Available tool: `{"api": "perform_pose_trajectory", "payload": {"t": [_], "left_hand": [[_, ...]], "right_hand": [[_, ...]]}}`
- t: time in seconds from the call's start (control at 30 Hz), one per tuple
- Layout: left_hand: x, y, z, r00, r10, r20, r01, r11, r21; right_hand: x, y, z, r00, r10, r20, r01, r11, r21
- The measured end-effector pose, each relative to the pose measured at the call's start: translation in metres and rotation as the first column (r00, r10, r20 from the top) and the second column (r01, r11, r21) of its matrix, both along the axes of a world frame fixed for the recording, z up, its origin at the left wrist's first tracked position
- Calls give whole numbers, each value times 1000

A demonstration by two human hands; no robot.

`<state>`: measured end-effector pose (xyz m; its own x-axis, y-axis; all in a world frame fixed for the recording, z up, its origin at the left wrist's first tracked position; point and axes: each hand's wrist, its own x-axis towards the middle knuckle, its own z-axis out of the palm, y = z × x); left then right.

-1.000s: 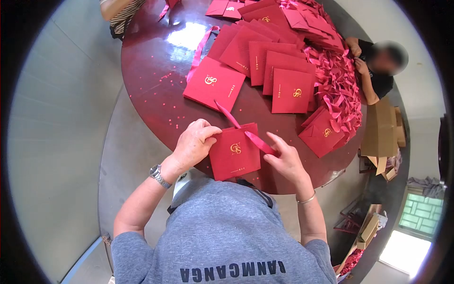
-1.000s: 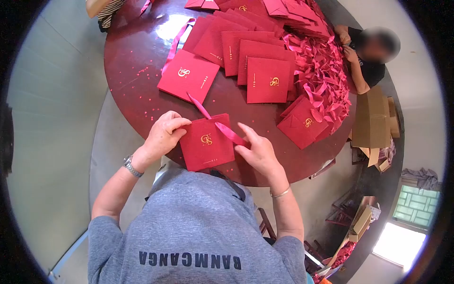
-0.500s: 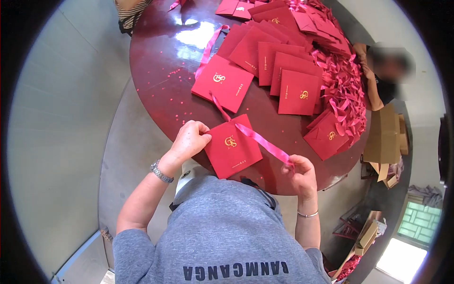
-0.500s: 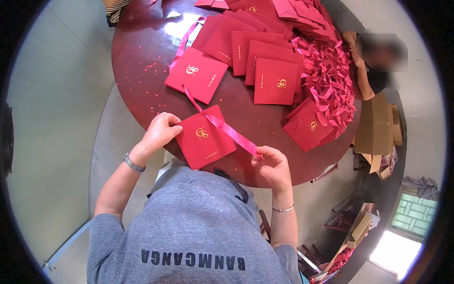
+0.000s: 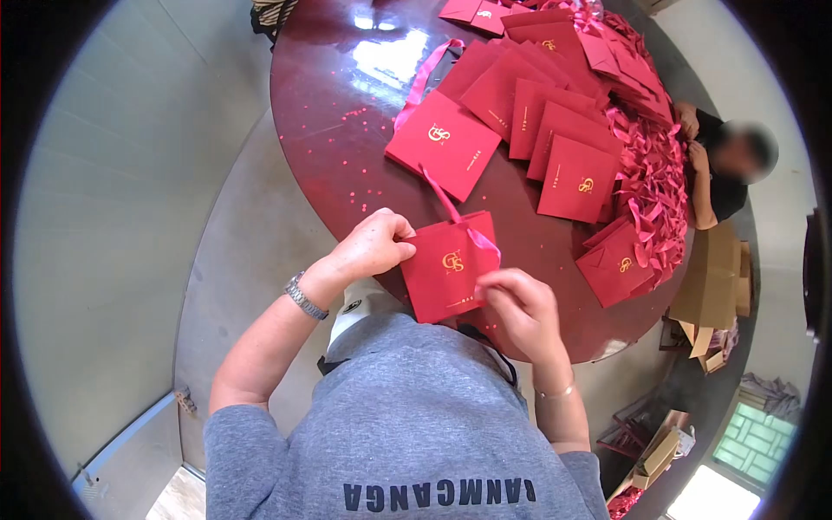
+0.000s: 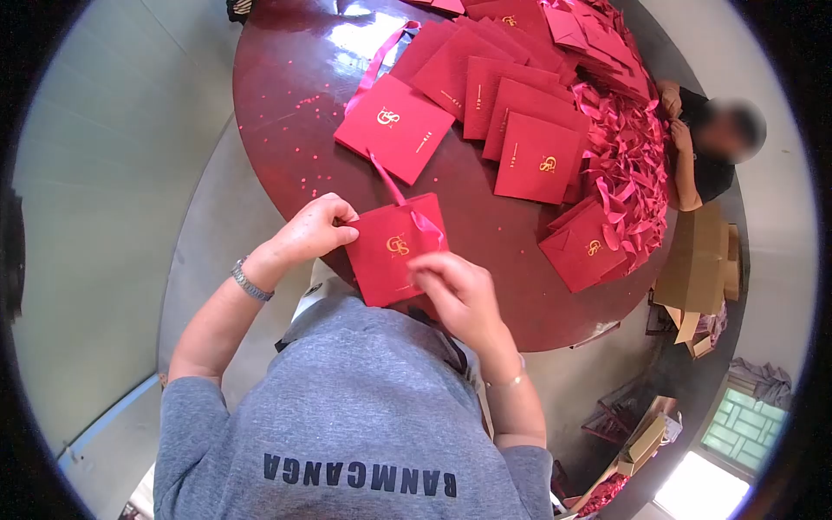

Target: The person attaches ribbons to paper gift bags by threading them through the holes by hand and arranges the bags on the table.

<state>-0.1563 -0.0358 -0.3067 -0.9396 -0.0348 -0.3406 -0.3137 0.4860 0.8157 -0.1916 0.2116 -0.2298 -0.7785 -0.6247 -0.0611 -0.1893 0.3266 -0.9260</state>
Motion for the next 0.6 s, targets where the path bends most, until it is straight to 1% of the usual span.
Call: {"api": "perform_pose_trajectory", "payload": {"t": [0.03, 0.07, 0.13, 0.17, 0.23, 0.27, 0.3, 0.33, 0.37, 0.43, 0.47, 0.5, 0.53, 0.57, 0.6], "left_hand": [[0, 1, -1, 999, -32, -26, 33, 999, 39], [0, 3, -2, 999, -31, -23, 32, 999, 40], [1, 9, -6, 1000, 1, -28, 3, 991, 131], [0, 12, -9, 1000, 3, -23, 0, 991, 133], [-1, 19, -15, 985, 142, 100, -168, 928, 333], [-1, 21, -18, 984, 144, 108, -172, 925, 338], [-3, 23, -20, 986, 155, 59, -166, 937, 308], [-5, 24, -21, 987, 163, 10, -159, 948, 277], [-6, 25, -23, 987, 161, 18, -159, 946, 282], [-9, 27, -21, 987, 129, -93, -117, 985, 126], [-10, 29, -23, 988, 126, -86, -114, 985, 130], [-11, 30, -24, 987, 141, -77, -134, 987, 94], [-12, 31, -25, 985, 157, -69, -153, 986, 59], [-13, 30, -26, 986, 155, -63, -152, 987, 62], [-13, 27, -24, 989, 141, -42, -137, 986, 100]], "right_hand": [[1, -14, 1, 985, -39, 167, 32, 999, 42], [0, -24, -12, 985, -39, 170, 32, 999, 44], [-3, -37, -49, 981, -122, 150, 115, 992, 55], [-4, -38, -60, 981, -120, 155, 112, 992, 58], [-5, -41, -71, 985, -155, 78, 144, 981, 127], [-5, -42, -74, 985, -174, 16, 170, 974, 153], [-5, -43, -77, 985, -174, 22, 168, 973, 161], [-4, -44, -79, 983, -185, -22, 185, 966, 182], [-4, -45, -81, 979, -194, -66, 204, 958, 201], [-4, -46, -84, 977, -199, -80, 212, 955, 209], [-4, -46, -86, 974, -202, -100, 219, 953, 210], [-2, -46, -87, 974, -204, -94, 220, 951, 215], [-1, -46, -88, 970, -206, -126, 229, 952, 202], [0, -47, -89, 965, -208, -158, 236, 954, 188], [0, -47, -89, 966, -209, -152, 236, 953, 192]]}}
